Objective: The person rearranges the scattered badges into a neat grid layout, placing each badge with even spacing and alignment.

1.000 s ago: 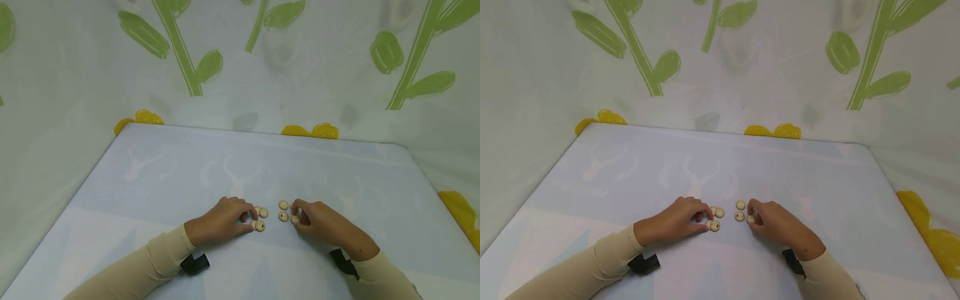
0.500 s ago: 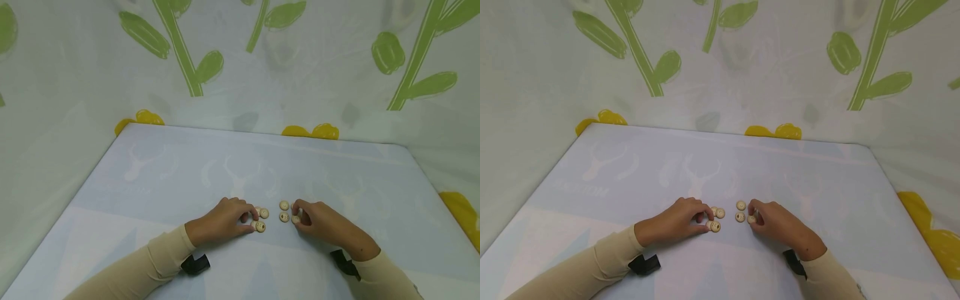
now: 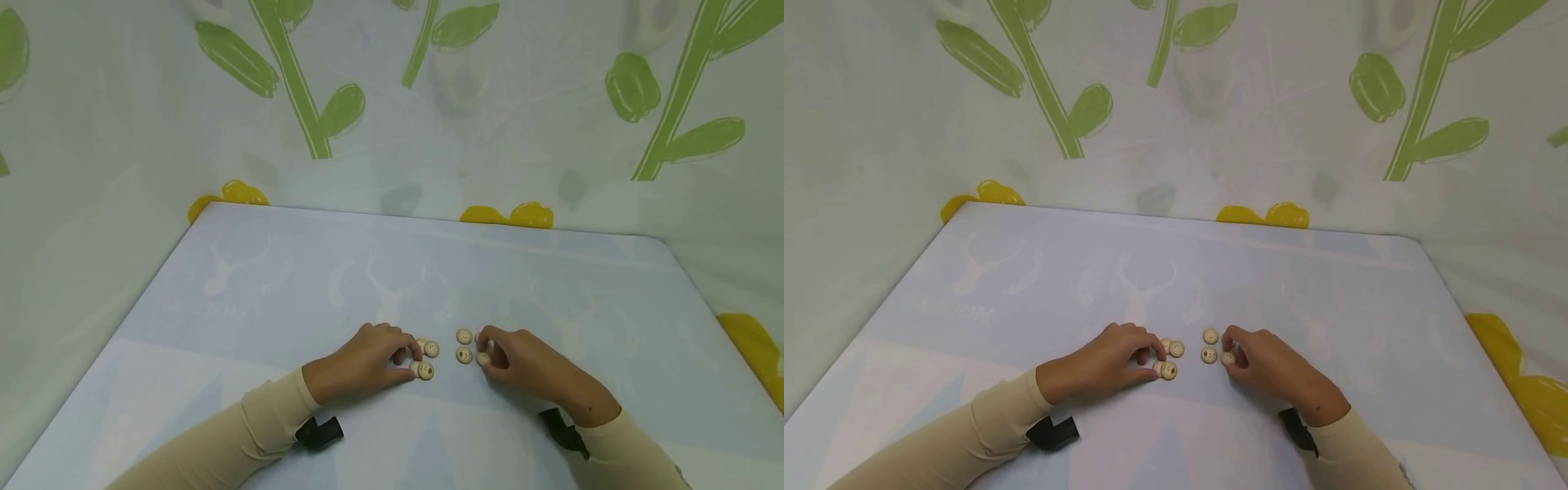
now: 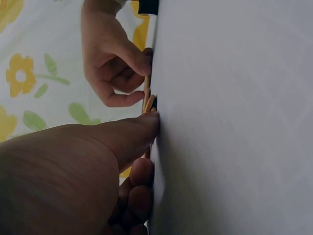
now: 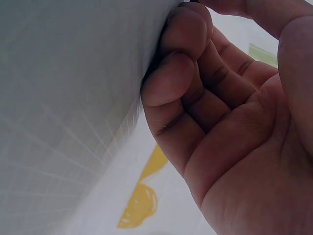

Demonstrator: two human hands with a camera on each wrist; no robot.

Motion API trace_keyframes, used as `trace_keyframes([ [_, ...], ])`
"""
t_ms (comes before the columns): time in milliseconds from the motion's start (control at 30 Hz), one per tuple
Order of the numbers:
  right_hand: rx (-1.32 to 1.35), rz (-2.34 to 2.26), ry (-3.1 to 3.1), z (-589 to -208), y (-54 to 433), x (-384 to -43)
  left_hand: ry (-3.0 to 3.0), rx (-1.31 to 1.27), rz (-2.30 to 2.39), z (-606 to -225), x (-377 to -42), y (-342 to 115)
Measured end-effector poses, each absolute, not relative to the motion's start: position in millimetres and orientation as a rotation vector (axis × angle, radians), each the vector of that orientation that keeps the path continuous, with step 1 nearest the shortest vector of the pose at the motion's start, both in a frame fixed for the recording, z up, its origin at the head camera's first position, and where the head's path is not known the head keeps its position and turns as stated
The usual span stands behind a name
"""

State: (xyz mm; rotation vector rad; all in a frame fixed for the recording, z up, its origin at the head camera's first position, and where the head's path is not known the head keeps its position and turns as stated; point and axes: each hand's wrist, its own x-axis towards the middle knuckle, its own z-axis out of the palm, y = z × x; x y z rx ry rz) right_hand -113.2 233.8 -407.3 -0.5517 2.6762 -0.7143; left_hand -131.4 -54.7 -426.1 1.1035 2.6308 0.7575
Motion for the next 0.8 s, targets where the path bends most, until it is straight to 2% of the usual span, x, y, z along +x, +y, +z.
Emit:
trace_keyframes([
  [800, -0.551, -0.735, 2.662, -408.4, 234.6, -113.0, 2.620, 1.092, 0.751, -423.5, -130.7, -55.3],
])
